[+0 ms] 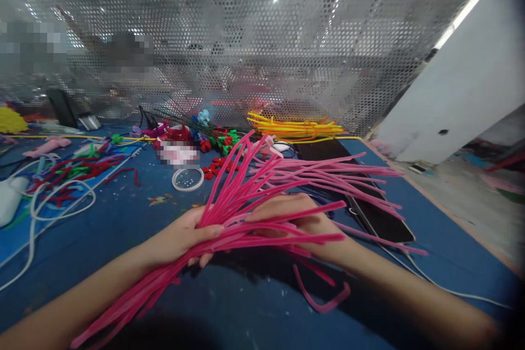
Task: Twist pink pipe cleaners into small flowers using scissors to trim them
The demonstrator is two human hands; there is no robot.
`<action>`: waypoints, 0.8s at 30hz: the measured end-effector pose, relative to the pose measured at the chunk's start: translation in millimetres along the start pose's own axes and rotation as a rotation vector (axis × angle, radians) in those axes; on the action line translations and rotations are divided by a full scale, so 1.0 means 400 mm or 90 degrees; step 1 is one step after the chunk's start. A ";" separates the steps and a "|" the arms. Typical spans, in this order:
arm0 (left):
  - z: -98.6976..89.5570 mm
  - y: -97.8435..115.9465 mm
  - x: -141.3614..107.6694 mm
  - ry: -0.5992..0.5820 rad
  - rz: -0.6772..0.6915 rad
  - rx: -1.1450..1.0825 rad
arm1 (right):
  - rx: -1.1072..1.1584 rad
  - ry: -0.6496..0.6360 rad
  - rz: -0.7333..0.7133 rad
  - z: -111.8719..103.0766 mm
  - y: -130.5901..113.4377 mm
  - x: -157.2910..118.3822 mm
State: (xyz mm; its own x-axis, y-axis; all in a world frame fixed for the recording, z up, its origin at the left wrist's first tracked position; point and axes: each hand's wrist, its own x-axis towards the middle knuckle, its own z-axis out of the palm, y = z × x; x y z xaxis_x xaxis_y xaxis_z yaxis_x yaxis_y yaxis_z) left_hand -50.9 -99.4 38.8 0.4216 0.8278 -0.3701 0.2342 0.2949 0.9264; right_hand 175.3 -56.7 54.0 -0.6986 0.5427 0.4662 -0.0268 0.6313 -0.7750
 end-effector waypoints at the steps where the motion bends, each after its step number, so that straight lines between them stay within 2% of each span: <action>1: 0.000 0.000 0.000 -0.001 -0.003 0.000 | -0.011 0.000 0.001 -0.001 0.004 0.000; 6: 0.003 -0.004 -0.002 0.007 -0.009 -0.019 | -0.046 -0.004 0.040 0.003 0.018 -0.003; 11: 0.011 -0.001 -0.004 0.020 0.024 -0.015 | -0.014 0.003 0.142 0.006 0.015 -0.004; 17: 0.016 -0.001 -0.003 0.096 0.085 0.010 | 0.002 0.039 0.248 0.015 0.013 0.000; 24: 0.014 0.001 -0.005 0.092 0.138 0.067 | -0.003 0.037 0.247 0.021 0.009 0.004</action>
State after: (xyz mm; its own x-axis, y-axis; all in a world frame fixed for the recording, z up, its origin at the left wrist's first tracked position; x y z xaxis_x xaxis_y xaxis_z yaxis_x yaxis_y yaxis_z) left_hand -46.7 -103.7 39.6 0.3445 0.9278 -0.1430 0.2448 0.0582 0.9678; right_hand 168.0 -58.1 48.6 -0.6145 0.7719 0.1628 0.2342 0.3756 -0.8967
